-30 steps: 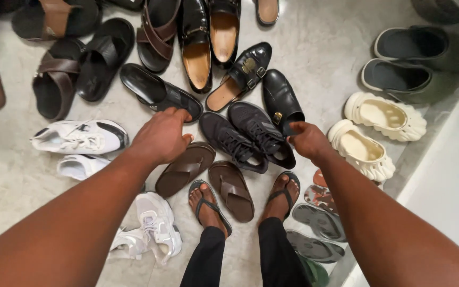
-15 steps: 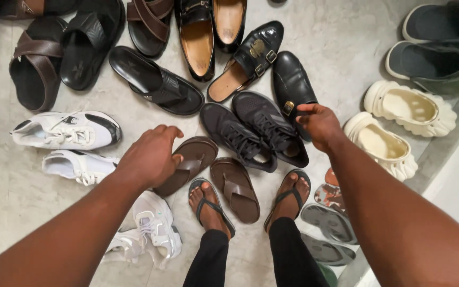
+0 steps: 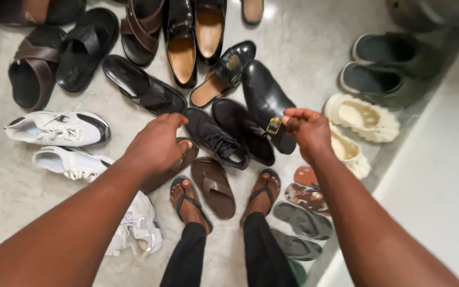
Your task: The person picks up a black shoe from a pile of footwear, carries it through a doorway, and places it on the floor outside. They then return to the pile, pick up a second black shoe, and place it next to the first one.
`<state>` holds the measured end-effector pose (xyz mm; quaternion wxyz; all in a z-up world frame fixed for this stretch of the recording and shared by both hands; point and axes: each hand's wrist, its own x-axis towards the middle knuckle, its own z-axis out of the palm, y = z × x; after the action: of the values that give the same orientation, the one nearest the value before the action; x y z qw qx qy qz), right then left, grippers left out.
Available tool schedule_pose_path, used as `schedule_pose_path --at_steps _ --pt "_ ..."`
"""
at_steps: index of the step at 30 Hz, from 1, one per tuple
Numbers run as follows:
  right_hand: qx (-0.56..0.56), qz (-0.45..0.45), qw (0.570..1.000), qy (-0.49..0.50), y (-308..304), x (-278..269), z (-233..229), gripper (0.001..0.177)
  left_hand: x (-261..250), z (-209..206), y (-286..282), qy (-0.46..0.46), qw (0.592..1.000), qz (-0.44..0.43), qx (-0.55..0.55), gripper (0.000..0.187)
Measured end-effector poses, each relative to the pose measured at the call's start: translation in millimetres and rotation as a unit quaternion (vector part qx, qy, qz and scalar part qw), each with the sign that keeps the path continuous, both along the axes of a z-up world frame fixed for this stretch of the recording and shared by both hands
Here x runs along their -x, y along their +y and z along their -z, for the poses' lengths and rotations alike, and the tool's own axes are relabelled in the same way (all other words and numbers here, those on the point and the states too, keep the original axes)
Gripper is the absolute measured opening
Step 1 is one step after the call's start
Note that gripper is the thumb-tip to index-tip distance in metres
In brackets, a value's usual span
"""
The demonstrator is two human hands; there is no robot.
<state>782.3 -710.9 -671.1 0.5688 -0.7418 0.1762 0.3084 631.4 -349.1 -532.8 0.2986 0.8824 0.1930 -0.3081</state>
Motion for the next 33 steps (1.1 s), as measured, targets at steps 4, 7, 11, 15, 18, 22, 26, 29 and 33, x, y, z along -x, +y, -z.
schedule_pose_path --at_steps 4,7,11,15,18,22,26,29,33 --pt "-0.018 -0.026 0.999 0.019 0.4 7.4 -108.6 0.023 -21.1 -60.8 -33.4 -0.021 0.998 -0.058 0.023 0.061" --pt "-0.03 -0.04 0.998 0.026 0.4 9.1 -189.7 0.022 -26.8 -114.1 -43.9 -0.051 0.992 -0.103 0.059 0.063" --pt "-0.022 -0.07 0.997 0.029 7.0 8.4 -284.6 0.02 -35.9 -186.2 -60.8 -0.07 0.987 -0.137 0.054 0.068" --pt "0.006 -0.099 0.995 0.025 4.1 11.5 -364.1 0.018 -31.1 -258.8 -76.7 -0.084 0.977 -0.178 0.079 0.074" --pt "-0.026 -0.109 0.994 0.001 -1.2 14.8 -412.9 0.016 -22.9 -310.4 -98.7 -0.107 0.953 -0.25 0.134 0.077" --pt "-0.024 -0.077 0.996 0.038 -2.6 13.8 -471.2 0.016 -12.8 -373.1 -111.1 -0.159 0.945 -0.247 0.147 0.073" --pt "-0.073 -0.051 0.995 0.05 10.1 23.3 -514.9 0.019 6.1 -424.5 -137.2 -0.167 0.937 -0.262 0.16 0.07" --pt "-0.111 -0.016 0.992 0.056 21.2 28.5 -542.0 0.022 21.8 -453.8 -159.2 -0.175 0.939 -0.259 0.139 0.077" --pt "-0.166 0.021 0.984 0.053 41.1 38.8 -578.1 0.022 33.6 -481.0 -168.2 -0.255 0.936 -0.221 0.098 0.101"
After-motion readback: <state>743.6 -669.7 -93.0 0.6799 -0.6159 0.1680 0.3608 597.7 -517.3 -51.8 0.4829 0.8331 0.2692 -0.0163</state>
